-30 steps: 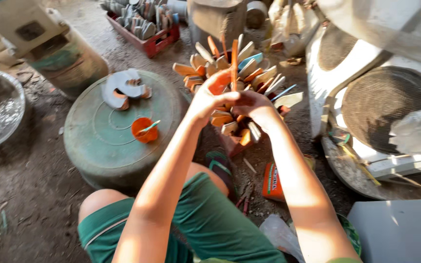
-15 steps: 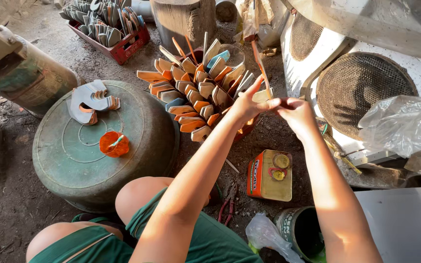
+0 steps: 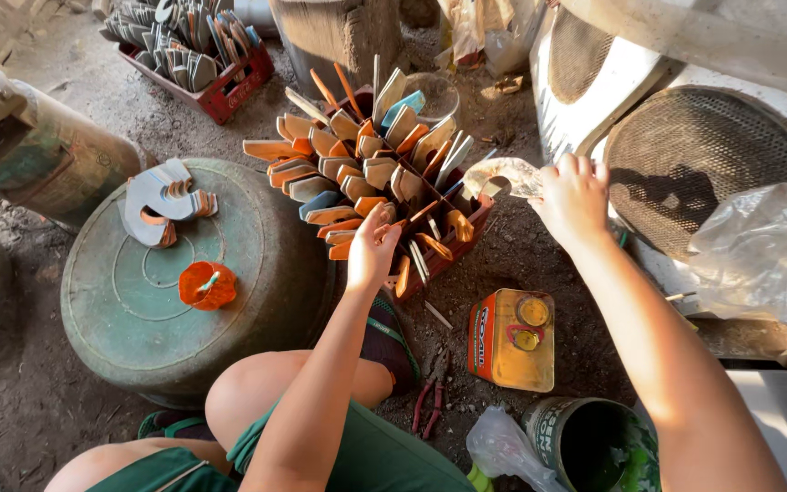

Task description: The person sits on the ground and paints curved metal parts orange using a small brush. They dip the brush into a small container of paint, apply it to each part, and place the finished pieces into a red crate.

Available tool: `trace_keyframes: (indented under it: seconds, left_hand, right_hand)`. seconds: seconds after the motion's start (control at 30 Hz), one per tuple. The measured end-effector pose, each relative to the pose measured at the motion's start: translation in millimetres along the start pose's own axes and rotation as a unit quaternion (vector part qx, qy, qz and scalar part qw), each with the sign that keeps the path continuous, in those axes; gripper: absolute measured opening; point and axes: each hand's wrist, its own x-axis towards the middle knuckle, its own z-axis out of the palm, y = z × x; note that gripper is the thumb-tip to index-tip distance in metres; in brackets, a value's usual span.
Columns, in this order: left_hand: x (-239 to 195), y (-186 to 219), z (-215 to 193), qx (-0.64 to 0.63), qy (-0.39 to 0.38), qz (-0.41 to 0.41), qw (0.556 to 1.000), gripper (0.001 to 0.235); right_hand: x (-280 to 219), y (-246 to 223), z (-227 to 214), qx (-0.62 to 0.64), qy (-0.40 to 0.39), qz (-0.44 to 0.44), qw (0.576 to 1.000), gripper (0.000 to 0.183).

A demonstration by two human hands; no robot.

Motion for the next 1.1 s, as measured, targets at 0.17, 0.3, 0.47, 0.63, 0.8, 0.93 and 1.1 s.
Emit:
trace_keyframes:
  seconds: [0.17, 0.3, 0.47, 0.63, 0.8, 0.93, 1.1]
  left_hand:
    - [-3, 16, -8, 0.031, -0.003, 0.034, 0.999, 0.061]
    - [-11, 24, -6, 0.108, 0.012, 0.078, 0.991, 0.057]
    - [-10, 30, -9, 0.123, -0.008, 0.059, 0.991, 0.06]
    - [-14, 30, -13, 0.141, -0.012, 0.045, 0.989, 0.062]
    - [-19, 30, -13, 0.156, -0.021, 0.032, 0.987, 0.061]
    - [-18, 31, -14, 0.142, -0.025, 0.019, 0.989, 0.061]
    - [-19, 24, -17, 0.136, -0.015, 0.039, 0.99, 0.061]
  right_hand:
    - [11, -30, 27, -0.114, 0.04, -0.118, 0.986, 0.02]
    - [9, -40, 38, -0.076, 0.019, -0.114, 0.99, 0.021]
    - [11, -48, 58, -0.145, 0.043, -0.126, 0.98, 0.022]
    - [-10, -65, 87, -0.123, 0.019, -0.15, 0.981, 0.018]
    - [-29, -85, 95, -0.001, 0.01, -0.096, 0.995, 0.042]
    - [-27, -87, 94, 0.076, -0.082, -0.019, 0.994, 0.092]
    - [-32, -80, 109, 0.202, -0.11, 0.076, 0.97, 0.104]
